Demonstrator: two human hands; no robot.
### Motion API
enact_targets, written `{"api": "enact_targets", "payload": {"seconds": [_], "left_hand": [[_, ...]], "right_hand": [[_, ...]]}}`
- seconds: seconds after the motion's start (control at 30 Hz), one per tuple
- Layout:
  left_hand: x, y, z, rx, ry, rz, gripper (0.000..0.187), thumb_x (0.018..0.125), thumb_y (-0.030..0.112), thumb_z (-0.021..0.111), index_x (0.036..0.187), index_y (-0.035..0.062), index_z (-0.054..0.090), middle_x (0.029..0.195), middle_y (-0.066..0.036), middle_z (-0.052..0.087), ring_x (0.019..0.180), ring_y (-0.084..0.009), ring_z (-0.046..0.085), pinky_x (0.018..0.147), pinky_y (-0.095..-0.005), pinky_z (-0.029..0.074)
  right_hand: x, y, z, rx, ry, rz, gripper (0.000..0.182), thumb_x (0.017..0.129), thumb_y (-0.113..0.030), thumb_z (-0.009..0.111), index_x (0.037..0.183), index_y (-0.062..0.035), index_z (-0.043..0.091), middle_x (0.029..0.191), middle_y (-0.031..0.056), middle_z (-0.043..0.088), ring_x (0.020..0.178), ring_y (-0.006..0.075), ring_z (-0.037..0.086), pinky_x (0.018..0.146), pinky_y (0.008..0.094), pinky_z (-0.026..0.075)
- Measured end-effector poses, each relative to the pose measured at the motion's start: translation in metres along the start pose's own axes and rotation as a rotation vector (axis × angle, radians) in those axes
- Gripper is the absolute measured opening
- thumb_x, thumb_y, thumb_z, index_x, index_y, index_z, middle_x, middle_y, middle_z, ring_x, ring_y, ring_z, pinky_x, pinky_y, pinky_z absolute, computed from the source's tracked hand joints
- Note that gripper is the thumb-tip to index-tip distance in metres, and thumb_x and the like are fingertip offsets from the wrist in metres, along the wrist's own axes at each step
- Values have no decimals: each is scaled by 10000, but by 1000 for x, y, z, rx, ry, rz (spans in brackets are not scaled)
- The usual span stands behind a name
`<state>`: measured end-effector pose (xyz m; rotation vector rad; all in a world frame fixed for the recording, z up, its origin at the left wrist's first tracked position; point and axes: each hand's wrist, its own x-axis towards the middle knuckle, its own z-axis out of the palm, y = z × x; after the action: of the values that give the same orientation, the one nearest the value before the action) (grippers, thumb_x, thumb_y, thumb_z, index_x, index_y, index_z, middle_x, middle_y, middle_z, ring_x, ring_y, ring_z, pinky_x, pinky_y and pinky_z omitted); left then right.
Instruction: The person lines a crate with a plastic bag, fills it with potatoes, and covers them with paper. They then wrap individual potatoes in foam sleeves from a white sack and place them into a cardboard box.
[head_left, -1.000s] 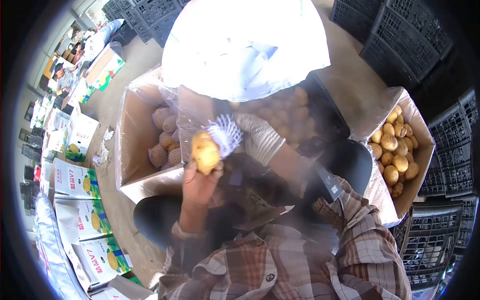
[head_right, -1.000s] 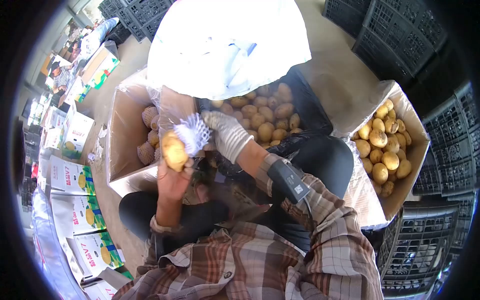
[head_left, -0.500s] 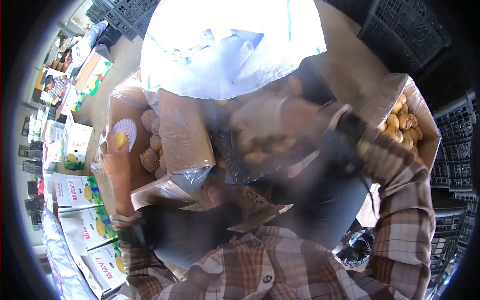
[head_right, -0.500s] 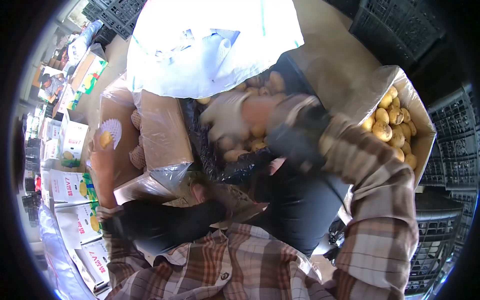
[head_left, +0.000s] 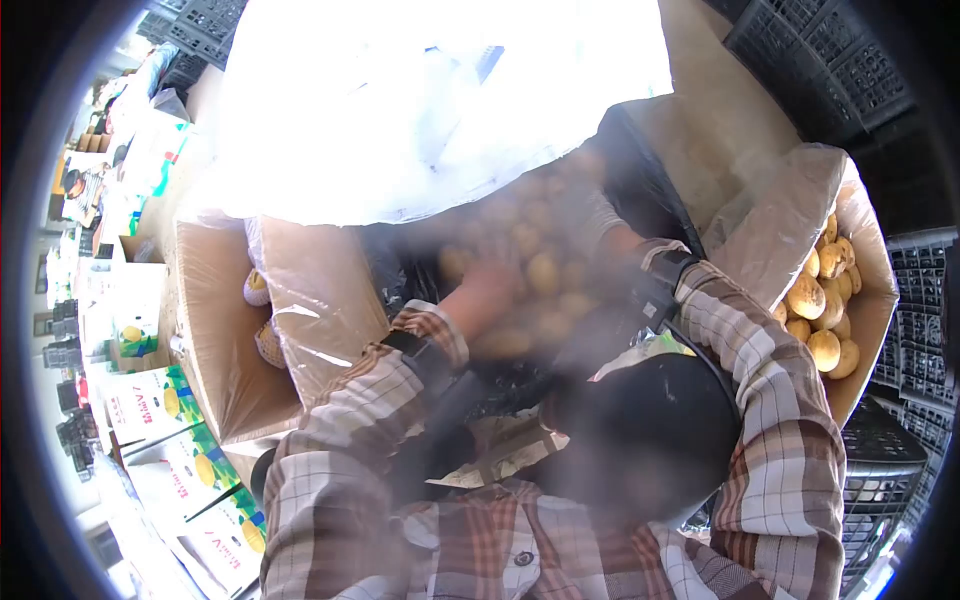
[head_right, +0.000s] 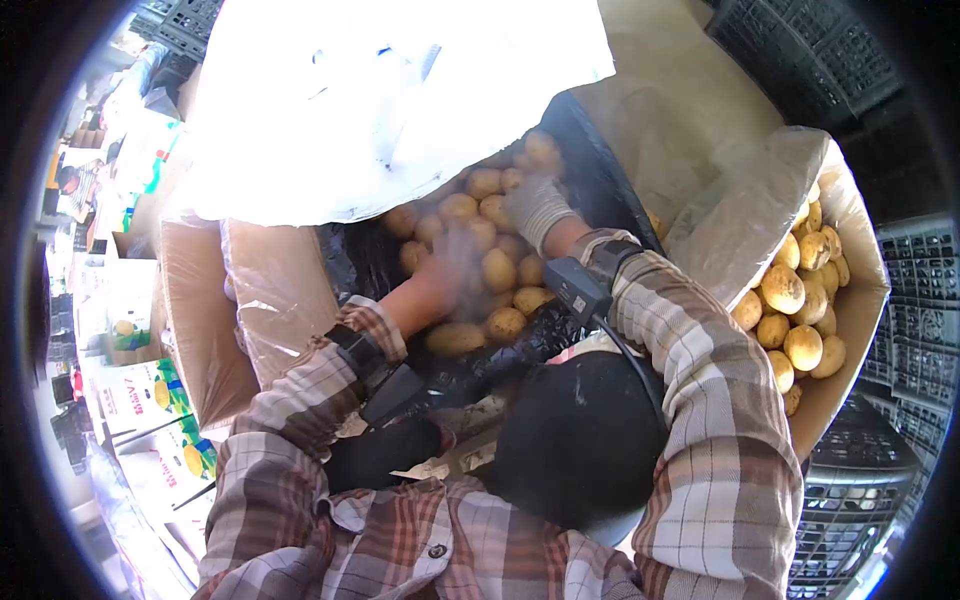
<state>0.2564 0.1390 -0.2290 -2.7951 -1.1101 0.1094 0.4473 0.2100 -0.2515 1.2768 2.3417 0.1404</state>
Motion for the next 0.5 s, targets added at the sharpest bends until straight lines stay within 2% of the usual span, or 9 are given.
{"api": "enact_targets", "payload": {"seconds": [0.1, 0.13, 0.2, 0.27, 0.3, 0.33, 0.37, 0.43, 0.5], "left_hand": [[22, -15, -13, -302, -310, -25, 538, 700, 386, 635, 1116, 54, 560, 1019, -179, 581, 952, -290, 573, 796, -373, 462], [28, -22, -25, -391, -418, -50, 548, 700, 402, 635, 1114, 51, 561, 1027, -181, 581, 954, -290, 573, 797, -371, 462], [36, -28, -40, -518, -549, -82, 570, 699, 432, 635, 1111, 45, 563, 1043, -185, 581, 960, -291, 574, 800, -369, 463], [38, -32, -48, -628, -608, -110, 592, 698, 463, 635, 1107, 40, 566, 1059, -189, 581, 965, -291, 575, 803, -366, 463], [37, -34, -53, -696, -629, -131, 604, 698, 478, 635, 1105, 37, 567, 1067, -191, 580, 968, -292, 575, 804, -365, 463], [30, -34, -46, -981, -448, -240, 662, 700, 534, 617, 1107, 15, 563, 1103, -208, 563, 997, -302, 564, 821, -370, 457], [21, -33, -39, -1268, -260, -338, 723, 702, 590, 600, 1109, -6, 558, 1139, -225, 546, 1026, -313, 552, 838, -375, 451], [49, -16, -47, -669, -544, -551, 784, 712, 630, 559, 1117, -42, 542, 1136, -253, 536, 1048, -335, 535, 873, -392, 430], [50, -3, -45, -540, -453, -580, 697, 750, 620, 498, 1035, -7, 605, 1044, -226, 592, 994, -318, 561, 851, -384, 420]], "right_hand": [[2, 9, 16, 224, 215, 148, 309, 837, -245, 497, 1100, -114, 592, 1042, 121, 603, 978, 276, 589, 761, 376, 510], [-4, 16, 1, 220, 214, 149, 309, 837, -245, 497, 1100, -114, 592, 1042, 121, 603, 978, 276, 589, 761, 376, 510], [-22, 31, -45, 552, -85, 335, 420, 760, -355, 579, 1081, -84, 603, 994, 150, 623, 933, 301, 600, 780, 371, 497], [-15, 55, -31, 697, 73, 209, 456, 718, -387, 610, 1047, -72, 617, 1001, 156, 620, 909, 309, 602, 772, 378, 494], [-19, 67, -25, 835, 230, 82, 493, 675, -419, 642, 1013, -60, 632, 1008, 163, 617, 884, 318, 605, 765, 385, 492], [-40, 67, -61, 965, 214, 109, 485, 648, -404, 678, 973, -46, 648, 963, 154, 632, 850, 281, 613, 761, 362, 485], [-48, 65, -61, 1649, 142, 144, 458, 650, -337, 696, 995, -42, 639, 924, 135, 641, 851, 216, 601, 785, 332, 471], [-104, 64, -113, 1712, 317, 195, 442, 660, -267, 718, 1016, -20, 626, 931, 110, 643, 864, 188, 582, 809, 305, 450], [-164, 76, -148, 1718, 386, 373, 471, 661, -250, 752, 1029, 7, 609, 931, 105, 641, 901, 195, 570, 838, 293, 434]]}}
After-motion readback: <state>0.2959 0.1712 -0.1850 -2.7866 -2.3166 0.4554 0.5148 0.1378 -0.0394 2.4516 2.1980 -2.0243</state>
